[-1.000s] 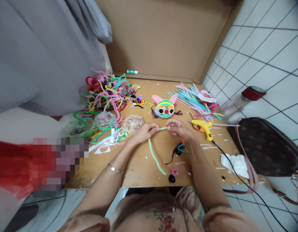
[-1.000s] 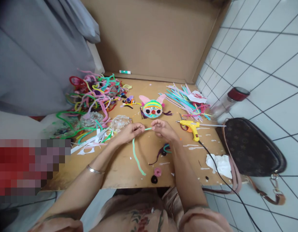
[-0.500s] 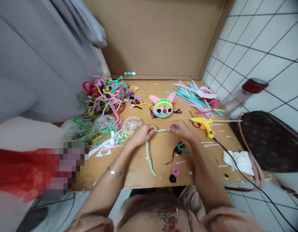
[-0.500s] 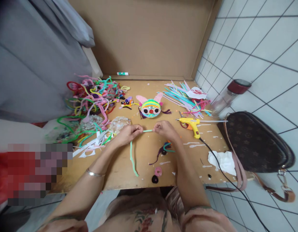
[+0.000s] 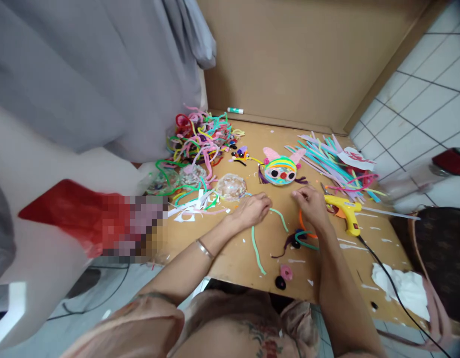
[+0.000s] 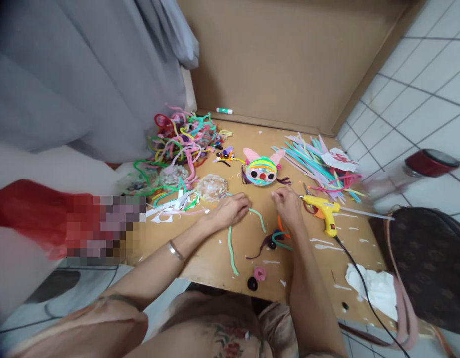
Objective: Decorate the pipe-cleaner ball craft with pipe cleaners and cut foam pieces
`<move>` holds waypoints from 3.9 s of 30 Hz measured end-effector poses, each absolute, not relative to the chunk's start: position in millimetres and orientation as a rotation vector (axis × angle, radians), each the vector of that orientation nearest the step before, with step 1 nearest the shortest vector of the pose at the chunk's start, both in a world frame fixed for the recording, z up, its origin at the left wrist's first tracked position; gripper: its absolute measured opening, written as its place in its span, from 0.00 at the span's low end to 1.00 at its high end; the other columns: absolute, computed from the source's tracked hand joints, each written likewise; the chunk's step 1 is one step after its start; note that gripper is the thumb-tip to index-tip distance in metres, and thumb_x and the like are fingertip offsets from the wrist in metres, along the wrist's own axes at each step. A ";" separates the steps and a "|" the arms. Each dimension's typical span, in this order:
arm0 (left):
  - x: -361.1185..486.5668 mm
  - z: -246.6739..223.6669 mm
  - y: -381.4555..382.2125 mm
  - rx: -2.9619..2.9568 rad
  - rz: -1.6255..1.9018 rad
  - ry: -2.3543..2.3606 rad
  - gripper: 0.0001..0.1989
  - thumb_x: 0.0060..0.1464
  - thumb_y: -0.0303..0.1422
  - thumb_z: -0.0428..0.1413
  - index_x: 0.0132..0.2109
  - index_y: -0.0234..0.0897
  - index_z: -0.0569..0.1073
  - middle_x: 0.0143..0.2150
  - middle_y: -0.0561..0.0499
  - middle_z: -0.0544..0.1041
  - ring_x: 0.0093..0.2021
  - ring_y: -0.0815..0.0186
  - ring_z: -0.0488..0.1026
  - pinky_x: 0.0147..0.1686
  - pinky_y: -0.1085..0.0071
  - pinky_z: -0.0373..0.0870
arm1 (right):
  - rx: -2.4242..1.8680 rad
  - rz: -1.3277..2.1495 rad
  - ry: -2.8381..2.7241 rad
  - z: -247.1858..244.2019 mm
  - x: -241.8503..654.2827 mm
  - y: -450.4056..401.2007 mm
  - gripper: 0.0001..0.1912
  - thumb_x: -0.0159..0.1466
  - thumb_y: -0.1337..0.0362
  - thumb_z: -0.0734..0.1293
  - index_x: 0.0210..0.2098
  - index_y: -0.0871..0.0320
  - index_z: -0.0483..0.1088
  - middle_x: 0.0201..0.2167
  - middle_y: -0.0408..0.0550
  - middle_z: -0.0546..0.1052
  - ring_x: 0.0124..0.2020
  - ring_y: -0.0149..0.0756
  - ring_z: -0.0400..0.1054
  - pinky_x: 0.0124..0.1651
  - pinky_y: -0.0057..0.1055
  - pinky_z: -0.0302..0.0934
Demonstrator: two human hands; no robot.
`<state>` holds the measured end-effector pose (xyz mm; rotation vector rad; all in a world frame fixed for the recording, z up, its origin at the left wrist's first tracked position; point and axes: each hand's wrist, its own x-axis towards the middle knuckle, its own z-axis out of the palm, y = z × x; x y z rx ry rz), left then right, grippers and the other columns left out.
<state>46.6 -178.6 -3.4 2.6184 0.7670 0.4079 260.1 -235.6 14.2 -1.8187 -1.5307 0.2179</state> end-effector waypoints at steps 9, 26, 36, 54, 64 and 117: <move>48.5 0.6 -182.2 2.624 0.332 0.814 0.14 0.62 0.28 0.46 0.47 0.38 0.75 0.46 0.47 0.78 0.42 0.61 0.76 0.37 0.67 0.67 | -1.655 0.342 -1.617 13.5 231.9 -234.0 0.18 0.60 0.52 0.64 0.20 0.56 0.64 0.20 0.42 0.67 0.25 0.33 0.61 0.31 0.31 0.53; 46.9 -7.1 -177.5 2.602 0.446 0.823 0.09 0.63 0.30 0.48 0.39 0.36 0.73 0.40 0.46 0.76 0.38 0.63 0.73 0.38 0.69 0.66 | -1.641 0.394 -1.701 10.3 227.8 -235.2 0.19 0.64 0.55 0.61 0.20 0.57 0.63 0.21 0.42 0.67 0.25 0.30 0.60 0.32 0.29 0.52; 41.1 -2.0 -171.3 2.422 0.904 0.990 0.09 0.64 0.33 0.47 0.37 0.36 0.70 0.36 0.47 0.74 0.36 0.64 0.70 0.37 0.69 0.64 | -1.638 0.561 -1.647 23.3 229.3 -243.3 0.08 0.60 0.63 0.64 0.28 0.60 0.71 0.22 0.41 0.71 0.24 0.28 0.60 0.30 0.26 0.52; 45.2 -7.3 -173.0 2.523 0.974 0.842 0.11 0.64 0.36 0.51 0.46 0.35 0.73 0.39 0.46 0.78 0.36 0.66 0.73 0.39 0.71 0.69 | -1.741 0.498 -1.612 29.4 229.9 -247.7 0.08 0.60 0.66 0.63 0.30 0.60 0.74 0.23 0.42 0.73 0.23 0.29 0.59 0.30 0.27 0.48; 48.2 -6.9 -177.9 2.379 0.984 0.827 0.15 0.65 0.38 0.48 0.38 0.36 0.75 0.32 0.47 0.78 0.31 0.68 0.72 0.36 0.72 0.68 | -1.666 0.505 -1.709 24.7 219.6 -245.5 0.08 0.62 0.62 0.65 0.33 0.59 0.75 0.21 0.40 0.73 0.22 0.28 0.57 0.29 0.26 0.48; 32.6 9.2 -164.1 2.225 0.757 0.903 0.16 0.63 0.38 0.48 0.38 0.35 0.78 0.27 0.52 0.75 0.26 0.69 0.66 0.31 0.73 0.61 | -1.843 -0.236 -1.739 19.0 227.1 -247.5 0.14 0.69 0.62 0.59 0.35 0.57 0.74 0.26 0.49 0.79 0.28 0.38 0.71 0.31 0.30 0.51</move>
